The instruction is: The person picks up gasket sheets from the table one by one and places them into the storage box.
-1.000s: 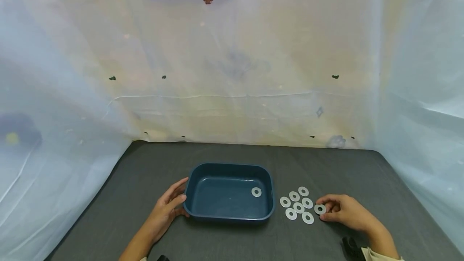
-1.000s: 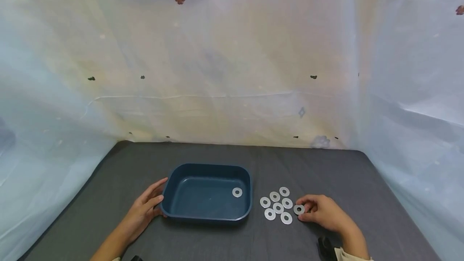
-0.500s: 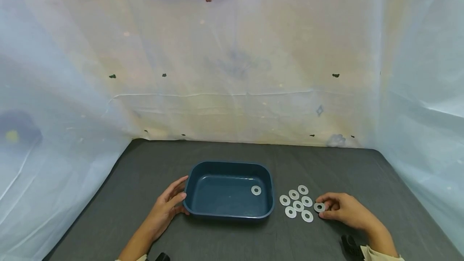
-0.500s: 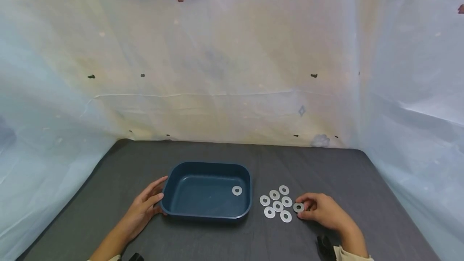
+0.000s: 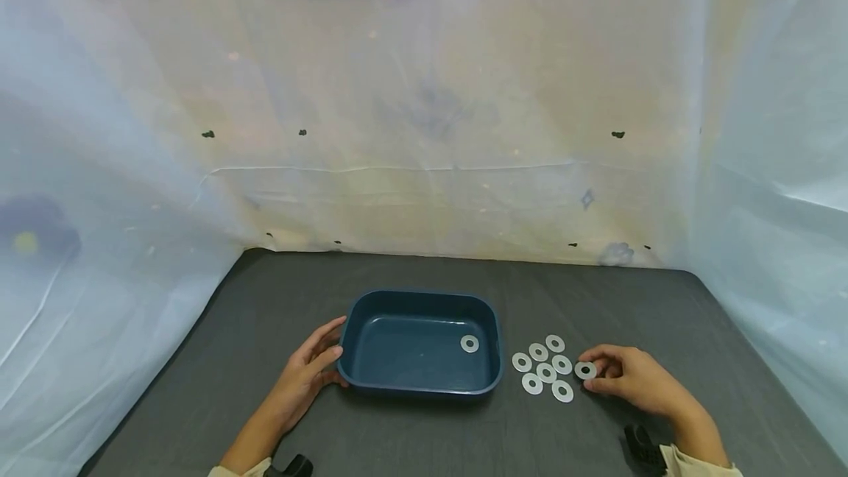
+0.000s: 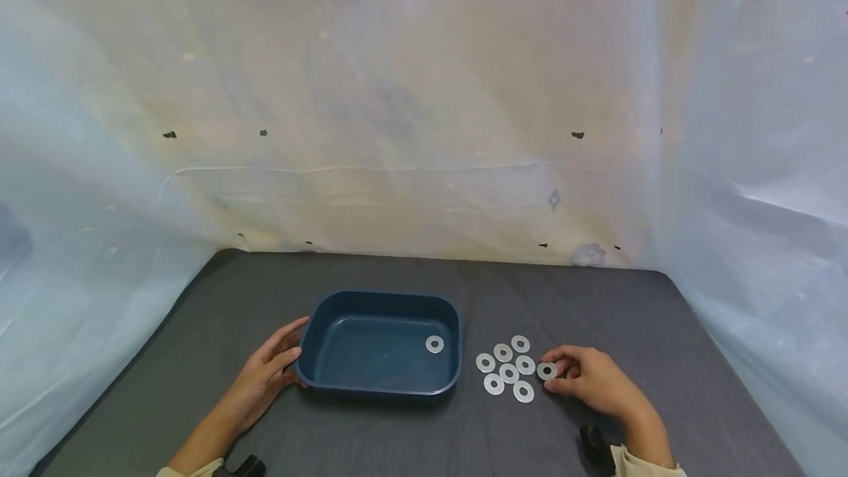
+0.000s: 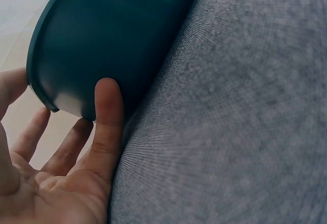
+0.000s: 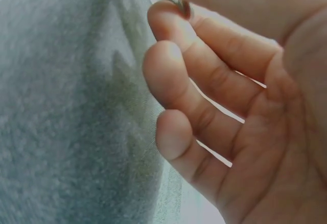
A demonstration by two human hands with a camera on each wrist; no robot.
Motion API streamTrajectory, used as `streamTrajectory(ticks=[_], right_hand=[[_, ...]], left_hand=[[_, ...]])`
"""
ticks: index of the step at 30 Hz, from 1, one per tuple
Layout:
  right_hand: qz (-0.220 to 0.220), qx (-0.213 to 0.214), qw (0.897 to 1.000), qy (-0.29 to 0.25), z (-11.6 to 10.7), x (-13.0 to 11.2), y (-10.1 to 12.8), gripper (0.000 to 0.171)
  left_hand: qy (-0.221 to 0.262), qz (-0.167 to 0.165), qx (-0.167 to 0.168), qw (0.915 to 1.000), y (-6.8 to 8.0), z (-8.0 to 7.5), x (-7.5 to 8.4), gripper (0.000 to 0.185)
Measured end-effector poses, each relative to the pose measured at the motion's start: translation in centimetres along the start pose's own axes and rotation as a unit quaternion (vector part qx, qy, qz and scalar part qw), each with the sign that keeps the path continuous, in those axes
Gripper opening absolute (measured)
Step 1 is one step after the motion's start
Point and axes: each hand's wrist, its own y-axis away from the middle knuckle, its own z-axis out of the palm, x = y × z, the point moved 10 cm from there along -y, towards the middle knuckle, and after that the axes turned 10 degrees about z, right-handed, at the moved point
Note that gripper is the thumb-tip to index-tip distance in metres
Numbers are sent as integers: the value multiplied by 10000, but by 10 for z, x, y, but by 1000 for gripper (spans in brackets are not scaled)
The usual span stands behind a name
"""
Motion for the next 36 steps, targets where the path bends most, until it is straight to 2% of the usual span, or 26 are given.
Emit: streamTrajectory(ticks=[9, 20, 27, 36], right_hand=[[-5, 216, 9998, 21, -5, -5, 1, 42], [-8, 448, 9989, 162, -10, -16, 2, 41], [172, 691, 9972, 228, -18, -22, 5, 42], [124, 852, 9956, 369, -23, -29, 9, 41]], left_hand=[[56, -152, 30, 9999, 0, 2, 1, 57], [40, 2, -28, 10000, 0, 2, 3, 55], [40, -39, -36, 10000, 0, 2, 2, 55], [-6, -38, 60, 10000, -1, 1, -1, 55]])
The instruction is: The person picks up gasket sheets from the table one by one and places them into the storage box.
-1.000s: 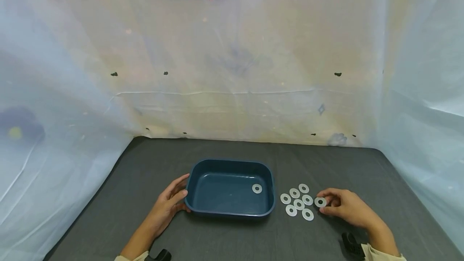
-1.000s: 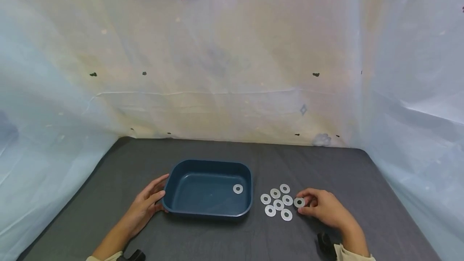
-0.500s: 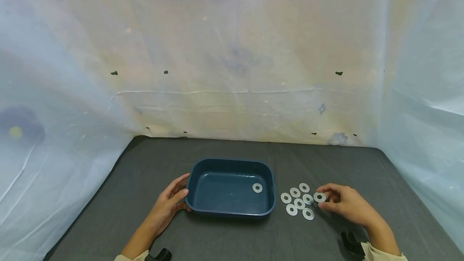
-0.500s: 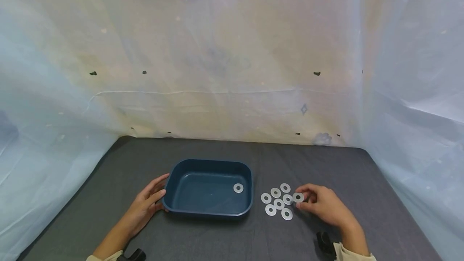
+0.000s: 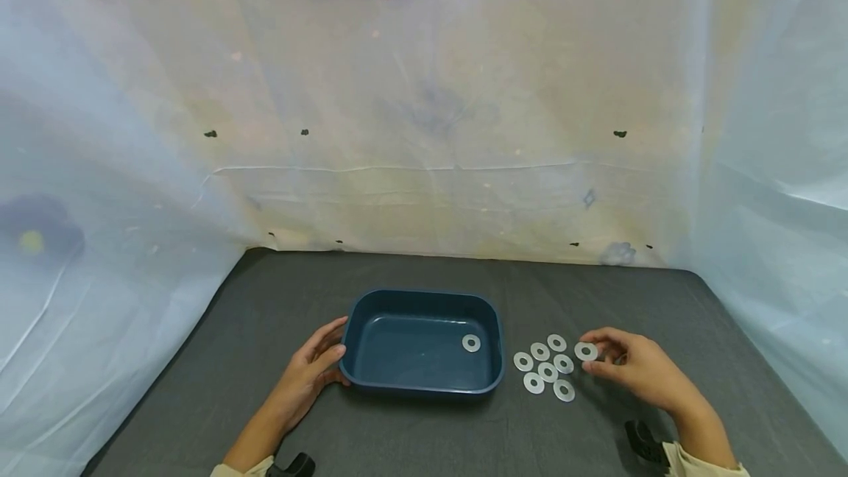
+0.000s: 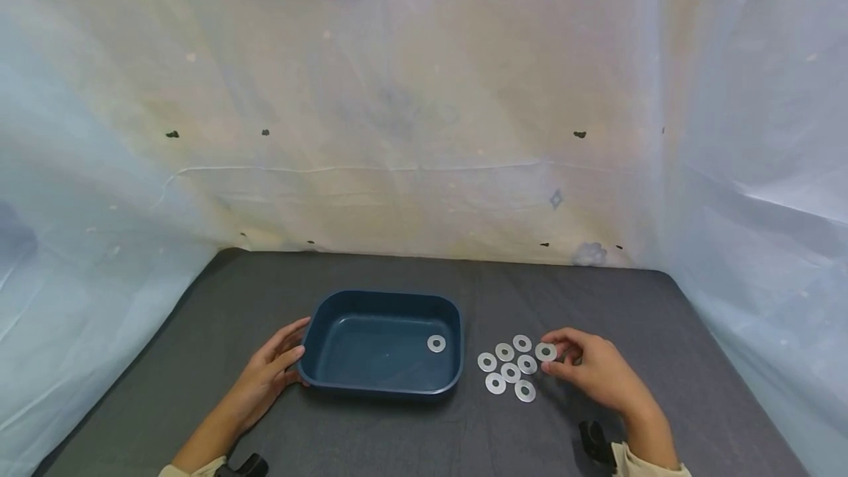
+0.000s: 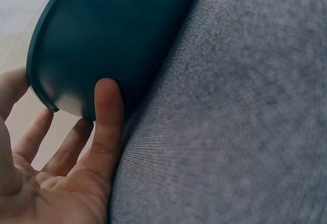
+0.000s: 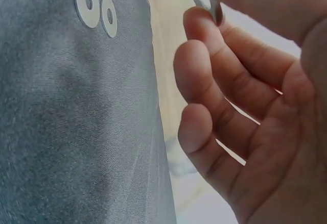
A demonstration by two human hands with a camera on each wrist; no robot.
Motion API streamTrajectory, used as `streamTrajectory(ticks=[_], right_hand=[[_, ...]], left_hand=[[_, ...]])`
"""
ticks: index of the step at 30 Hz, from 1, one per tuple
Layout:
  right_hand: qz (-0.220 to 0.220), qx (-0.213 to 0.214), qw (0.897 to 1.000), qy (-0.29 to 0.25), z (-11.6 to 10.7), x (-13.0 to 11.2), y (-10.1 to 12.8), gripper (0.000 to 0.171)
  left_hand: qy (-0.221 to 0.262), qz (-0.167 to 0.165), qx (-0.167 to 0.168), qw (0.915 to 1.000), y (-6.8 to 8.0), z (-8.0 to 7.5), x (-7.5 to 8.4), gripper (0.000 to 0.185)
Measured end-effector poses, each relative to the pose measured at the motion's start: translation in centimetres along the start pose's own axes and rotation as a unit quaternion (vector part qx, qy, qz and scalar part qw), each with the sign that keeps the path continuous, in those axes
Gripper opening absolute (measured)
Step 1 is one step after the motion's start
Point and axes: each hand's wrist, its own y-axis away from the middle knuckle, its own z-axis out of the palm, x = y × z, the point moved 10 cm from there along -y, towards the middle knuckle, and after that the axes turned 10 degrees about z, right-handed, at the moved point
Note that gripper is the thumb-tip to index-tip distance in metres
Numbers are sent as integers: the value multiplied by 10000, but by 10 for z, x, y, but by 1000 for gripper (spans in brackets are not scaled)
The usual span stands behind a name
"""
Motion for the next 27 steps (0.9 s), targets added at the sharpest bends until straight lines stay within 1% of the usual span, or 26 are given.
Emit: streamTrajectory(ticks=[5, 13, 17, 27], right_hand=[[-18, 59, 10000, 37, -2, -1, 0, 40], [-43, 101, 9999, -96, 4, -8, -2, 39], [-96, 150, 9998, -132, 6, -13, -3, 40], [-157, 60, 9997, -169, 11, -17, -5, 42]], left_hand=[[15, -5, 36, 10000, -2, 1, -1, 54], [55, 120, -84, 9999, 1, 0, 2, 54], [59, 110, -93, 9999, 1, -1, 3, 54], [32, 89, -181, 9998, 1, 1, 3, 55]])
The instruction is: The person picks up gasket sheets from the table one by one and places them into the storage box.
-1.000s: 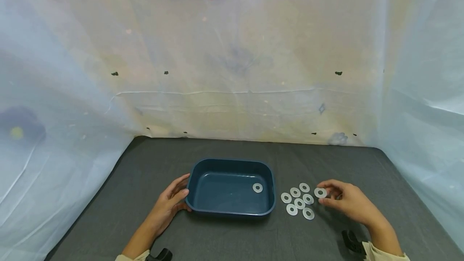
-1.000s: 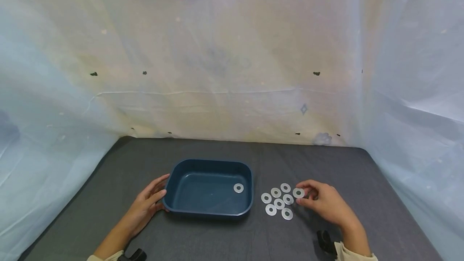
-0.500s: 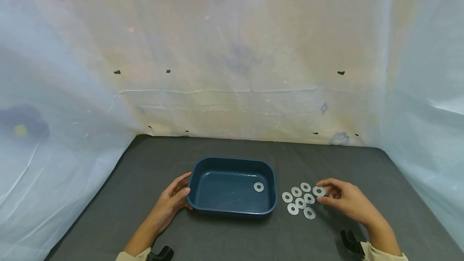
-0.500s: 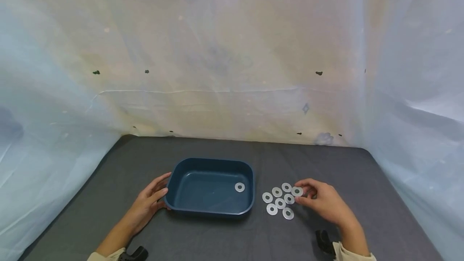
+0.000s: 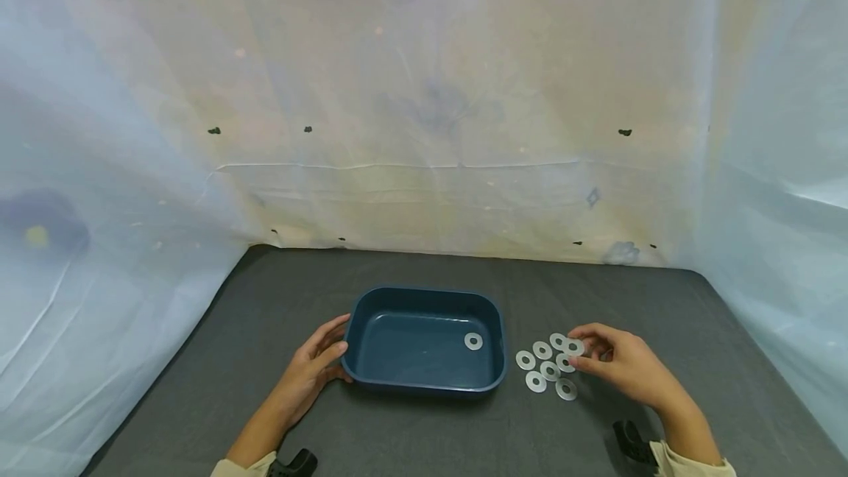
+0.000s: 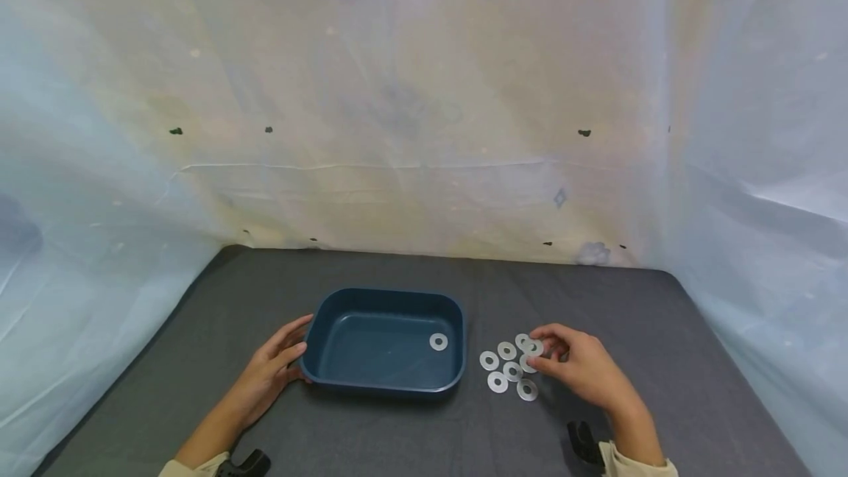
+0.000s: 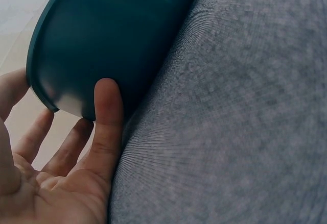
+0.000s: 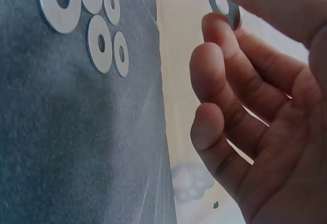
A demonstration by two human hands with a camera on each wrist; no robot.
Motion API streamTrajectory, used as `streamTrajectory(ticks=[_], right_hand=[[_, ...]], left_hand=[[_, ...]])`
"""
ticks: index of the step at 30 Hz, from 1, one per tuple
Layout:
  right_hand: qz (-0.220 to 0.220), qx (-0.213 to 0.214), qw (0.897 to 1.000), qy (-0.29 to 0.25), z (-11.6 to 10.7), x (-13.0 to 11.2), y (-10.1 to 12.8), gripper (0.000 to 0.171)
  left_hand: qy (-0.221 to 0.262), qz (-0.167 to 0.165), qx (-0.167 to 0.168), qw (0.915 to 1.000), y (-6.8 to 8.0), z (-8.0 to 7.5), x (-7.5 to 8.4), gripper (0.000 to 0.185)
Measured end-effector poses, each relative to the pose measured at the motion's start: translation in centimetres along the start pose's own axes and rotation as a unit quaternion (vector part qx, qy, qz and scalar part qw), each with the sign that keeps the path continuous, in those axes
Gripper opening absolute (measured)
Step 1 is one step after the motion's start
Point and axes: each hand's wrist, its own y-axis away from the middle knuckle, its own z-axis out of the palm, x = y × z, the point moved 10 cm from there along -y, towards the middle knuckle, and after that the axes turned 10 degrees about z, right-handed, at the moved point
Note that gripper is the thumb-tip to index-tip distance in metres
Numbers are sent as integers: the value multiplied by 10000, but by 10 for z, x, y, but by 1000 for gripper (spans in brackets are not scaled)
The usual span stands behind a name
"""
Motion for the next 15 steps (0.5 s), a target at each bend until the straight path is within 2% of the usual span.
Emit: streamTrajectory(ticks=[15], right_hand=[[-355, -254, 9989, -194, 18, -20, -2, 40]], left_hand=[[26, -51, 55, 10000, -1, 0, -1, 55]])
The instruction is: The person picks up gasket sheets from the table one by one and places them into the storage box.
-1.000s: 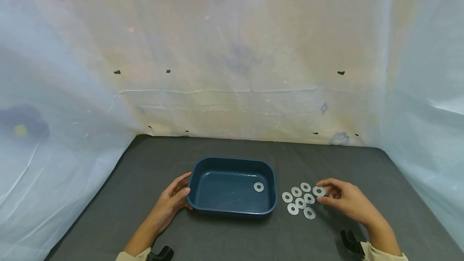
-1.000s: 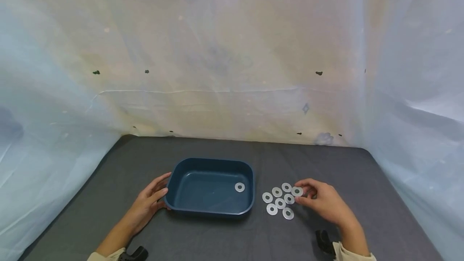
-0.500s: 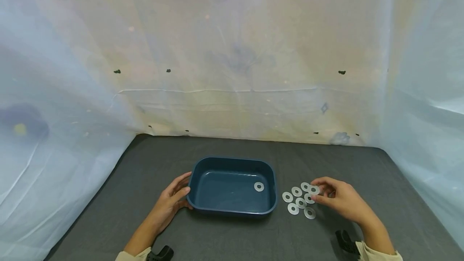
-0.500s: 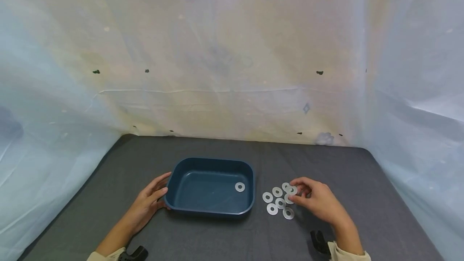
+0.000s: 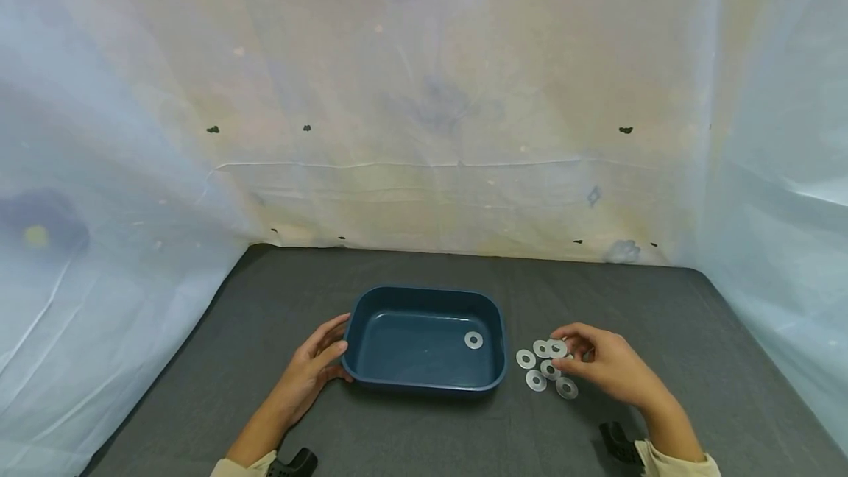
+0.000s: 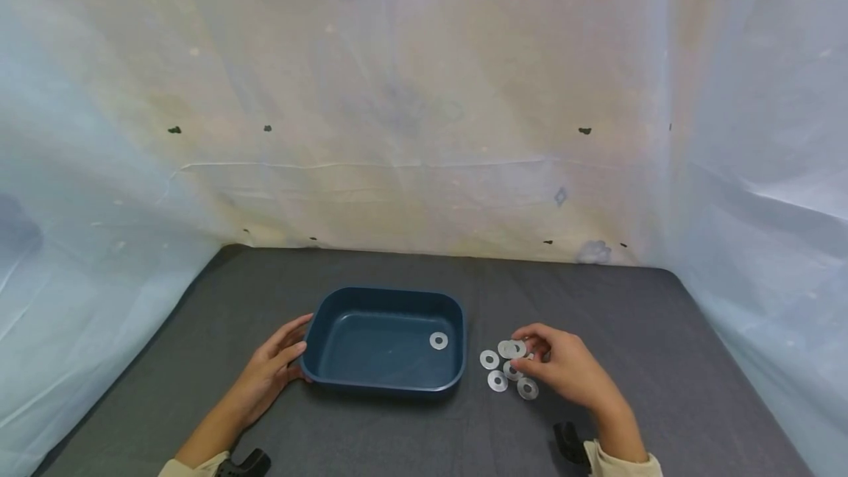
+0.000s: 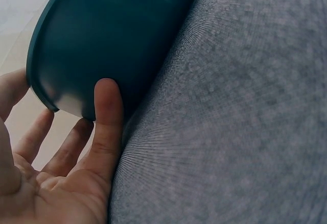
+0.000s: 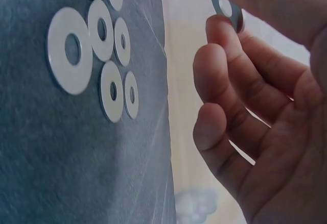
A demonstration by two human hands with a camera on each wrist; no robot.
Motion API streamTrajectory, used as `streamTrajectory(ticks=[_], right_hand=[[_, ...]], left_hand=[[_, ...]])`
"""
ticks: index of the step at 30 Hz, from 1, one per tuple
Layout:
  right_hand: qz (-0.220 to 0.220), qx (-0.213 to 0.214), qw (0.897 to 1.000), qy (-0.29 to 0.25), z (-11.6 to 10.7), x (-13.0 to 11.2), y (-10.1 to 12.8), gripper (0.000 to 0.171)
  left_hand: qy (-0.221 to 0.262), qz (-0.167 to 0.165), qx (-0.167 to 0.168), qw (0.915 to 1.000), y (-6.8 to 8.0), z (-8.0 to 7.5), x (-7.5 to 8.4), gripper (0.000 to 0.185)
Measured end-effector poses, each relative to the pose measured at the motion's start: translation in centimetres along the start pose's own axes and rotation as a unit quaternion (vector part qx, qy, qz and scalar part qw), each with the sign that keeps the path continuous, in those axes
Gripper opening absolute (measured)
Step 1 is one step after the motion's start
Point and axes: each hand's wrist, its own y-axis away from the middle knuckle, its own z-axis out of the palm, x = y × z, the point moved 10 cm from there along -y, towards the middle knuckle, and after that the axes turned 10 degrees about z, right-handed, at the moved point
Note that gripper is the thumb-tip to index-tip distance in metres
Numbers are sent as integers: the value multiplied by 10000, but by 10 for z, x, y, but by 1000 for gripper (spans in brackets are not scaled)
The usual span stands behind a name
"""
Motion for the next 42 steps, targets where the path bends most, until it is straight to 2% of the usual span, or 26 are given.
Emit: streamTrajectory(ticks=[22, 42], right_hand=[[-396, -119, 9991, -56, 18, -23, -3, 35], [-552, -367, 9959, -610, 41, -51, -3, 36]], left_hand=[[-51, -25, 0, 10000, 1, 1, 2, 55], [-11, -64, 40, 10000, 0, 0, 2, 55]])
